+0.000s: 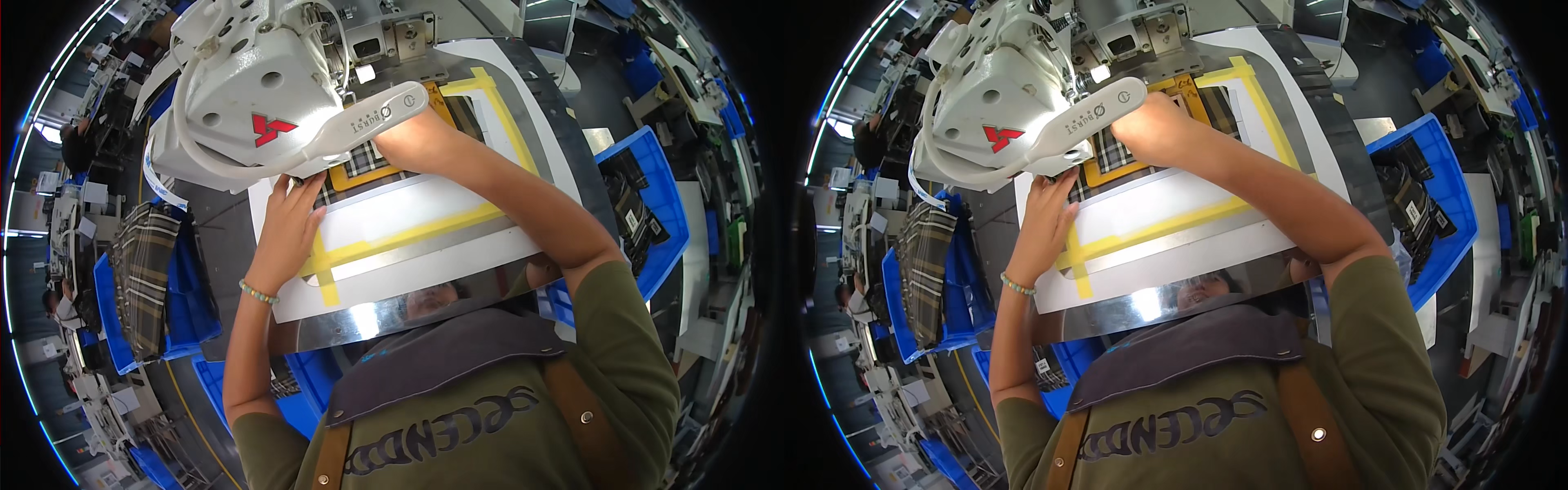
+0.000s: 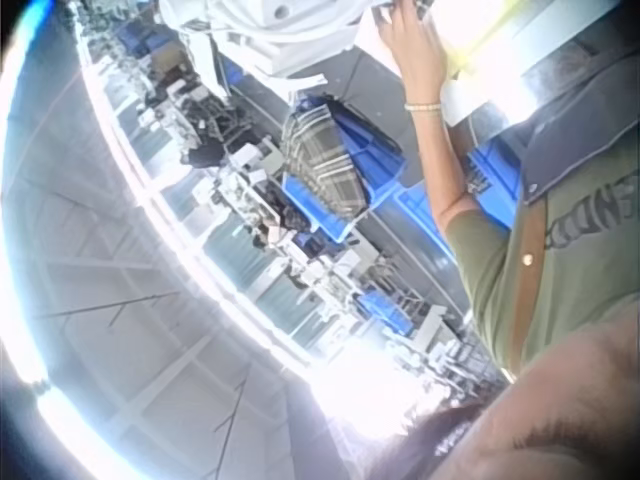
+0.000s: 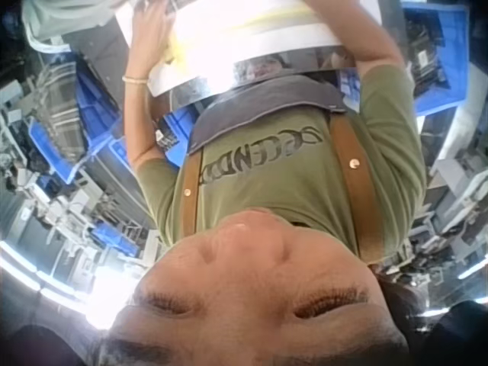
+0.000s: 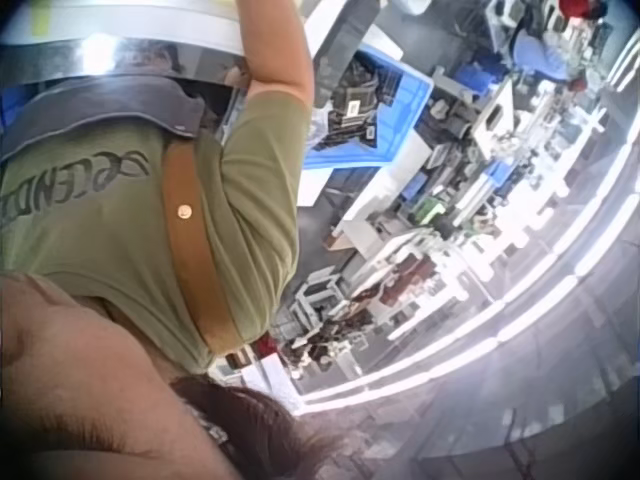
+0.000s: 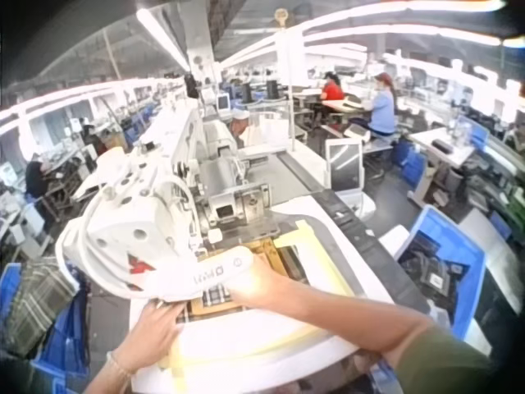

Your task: The person repeatedly sews small plaid fabric pouches using an industrial sewing machine. They pick each pouch from a blue bin, place it under the presser foot, guide it through the machine, and then place the finished item into another bin. The process is repeated for multiple pouches throughout the clip.

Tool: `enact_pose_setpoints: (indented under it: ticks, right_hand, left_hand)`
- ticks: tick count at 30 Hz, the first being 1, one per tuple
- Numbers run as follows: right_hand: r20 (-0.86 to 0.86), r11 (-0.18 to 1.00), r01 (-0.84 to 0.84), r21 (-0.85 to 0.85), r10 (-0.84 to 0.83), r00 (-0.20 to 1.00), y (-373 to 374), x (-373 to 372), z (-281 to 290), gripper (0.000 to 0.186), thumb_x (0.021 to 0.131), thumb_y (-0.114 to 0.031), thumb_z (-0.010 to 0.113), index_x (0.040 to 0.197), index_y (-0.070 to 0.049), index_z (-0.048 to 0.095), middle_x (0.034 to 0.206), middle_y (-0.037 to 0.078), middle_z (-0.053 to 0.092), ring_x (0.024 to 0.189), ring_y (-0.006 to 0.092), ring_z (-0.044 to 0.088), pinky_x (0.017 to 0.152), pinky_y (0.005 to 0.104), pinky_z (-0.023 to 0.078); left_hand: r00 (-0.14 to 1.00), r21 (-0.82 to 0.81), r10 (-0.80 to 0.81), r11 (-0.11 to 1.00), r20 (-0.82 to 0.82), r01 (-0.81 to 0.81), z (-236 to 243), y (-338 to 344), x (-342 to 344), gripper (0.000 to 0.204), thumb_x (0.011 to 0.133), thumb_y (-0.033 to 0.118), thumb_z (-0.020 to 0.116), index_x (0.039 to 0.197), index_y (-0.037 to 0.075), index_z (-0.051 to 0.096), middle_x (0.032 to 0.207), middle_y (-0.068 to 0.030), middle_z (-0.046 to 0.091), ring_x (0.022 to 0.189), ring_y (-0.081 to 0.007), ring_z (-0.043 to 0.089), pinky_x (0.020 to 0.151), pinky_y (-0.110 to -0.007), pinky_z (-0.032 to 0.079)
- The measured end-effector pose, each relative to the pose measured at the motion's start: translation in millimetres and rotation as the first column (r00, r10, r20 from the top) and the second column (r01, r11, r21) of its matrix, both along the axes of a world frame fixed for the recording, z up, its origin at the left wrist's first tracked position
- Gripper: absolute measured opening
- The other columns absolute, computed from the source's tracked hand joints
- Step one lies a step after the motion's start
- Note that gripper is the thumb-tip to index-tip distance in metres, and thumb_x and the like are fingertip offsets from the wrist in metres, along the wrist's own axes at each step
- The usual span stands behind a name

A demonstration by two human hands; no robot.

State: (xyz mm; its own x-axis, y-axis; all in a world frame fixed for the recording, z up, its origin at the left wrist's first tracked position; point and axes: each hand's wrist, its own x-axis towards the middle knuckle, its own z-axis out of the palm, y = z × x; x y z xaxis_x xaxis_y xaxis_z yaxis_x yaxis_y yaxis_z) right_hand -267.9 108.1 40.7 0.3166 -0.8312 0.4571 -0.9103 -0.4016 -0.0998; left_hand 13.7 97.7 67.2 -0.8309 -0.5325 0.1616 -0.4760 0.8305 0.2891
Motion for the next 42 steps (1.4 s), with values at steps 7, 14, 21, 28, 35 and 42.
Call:
enact_pose_setpoints:
  ticks: [7, 14, 21, 28, 35, 42]
  right_hand:
    - [0.040, 0.995, -0.073, 0.065, 0.070, 0.997, 6.2, -2.5, -1.1, 0.013, 0.078, -0.002, 0.068, 0.089, -0.003, 0.075, 0.097, 0.014, 0.073, 0.093, 0.0344, 0.071, 0.081, 0.0446, 0.058]
    - [0.166, 0.938, -0.340, 0.065, 0.326, 0.931, 31.6, -3.0, -18.1, 0.036, 0.088, -0.004, 0.060, 0.119, -0.015, 0.077, 0.129, 0.009, 0.065, 0.124, 0.0268, 0.056, 0.109, 0.0416, 0.041]
    - [0.192, 0.940, -0.338, -0.034, 0.338, 0.921, 30.5, 0.5, -32.1, 0.037, 0.088, -0.005, 0.059, 0.119, -0.015, 0.077, 0.125, 0.009, 0.065, 0.119, 0.0254, 0.057, 0.103, 0.0402, 0.042]
    - [0.248, 0.948, -0.317, -0.011, 0.310, 0.918, 33.1, 6.3, -32.8, 0.033, 0.086, -0.005, 0.063, 0.114, -0.013, 0.078, 0.123, 0.008, 0.065, 0.124, 0.0270, 0.055, 0.109, 0.0429, 0.040]
    - [0.256, 0.953, -0.304, 0.003, 0.293, 0.921, 34.1, 7.7, -33.7, 0.033, 0.085, -0.005, 0.063, 0.113, -0.013, 0.079, 0.123, 0.008, 0.065, 0.124, 0.0263, 0.056, 0.111, 0.0427, 0.040]
    - [0.194, 0.952, -0.305, -0.033, 0.306, 0.932, 27.2, 4.5, -37.5, 0.032, 0.089, -0.010, 0.060, 0.115, -0.015, 0.078, 0.117, 0.006, 0.064, 0.116, 0.0242, 0.056, 0.101, 0.0412, 0.042]
  left_hand:
    - [0.997, 0.172, -0.072, 0.982, -0.017, 0.074, -33.7, -40.8, -23.6, 0.045, 0.105, 0.025, 0.052, 0.144, 0.002, 0.054, 0.143, -0.0218, 0.056, 0.133, -0.0471, 0.041, 0.117, -0.052, 0.030]
    - [0.944, 0.638, 0.223, 0.769, -0.242, -0.018, -47.7, -56.5, -19.5, 0.037, 0.102, 0.022, 0.059, 0.131, -0.001, 0.063, 0.125, -0.0178, 0.068, 0.112, -0.0286, 0.060, 0.106, -0.039, 0.043]
    - [0.911, 0.457, 0.350, 0.862, -0.219, -0.221, -70.6, -85.3, -0.4, 0.026, 0.096, 0.008, 0.064, 0.120, -0.003, 0.066, 0.111, -0.0148, 0.073, 0.107, -0.0255, 0.067, 0.093, -0.038, 0.051]
    - [0.986, -0.170, -0.044, 0.985, -0.162, 0.016, -72.0, -91.5, -8.4, 0.024, 0.092, 0.010, 0.067, 0.114, 0.002, 0.070, 0.106, -0.0213, 0.072, 0.097, -0.0410, 0.068, 0.085, -0.045, 0.055]
    - [0.985, -0.092, 0.037, 0.994, -0.167, -0.053, -56.7, -84.7, -16.7, 0.025, 0.086, 0.009, 0.069, 0.111, 0.002, 0.071, 0.104, -0.0191, 0.072, 0.096, -0.0380, 0.070, 0.084, -0.044, 0.056]
    - [0.976, 0.069, 0.032, 0.997, -0.216, -0.018, -71.2, -102.6, -10.5, 0.036, 0.084, 0.009, 0.071, 0.120, 0.001, 0.067, 0.117, -0.0192, 0.069, 0.107, -0.0376, 0.067, 0.093, -0.043, 0.054]
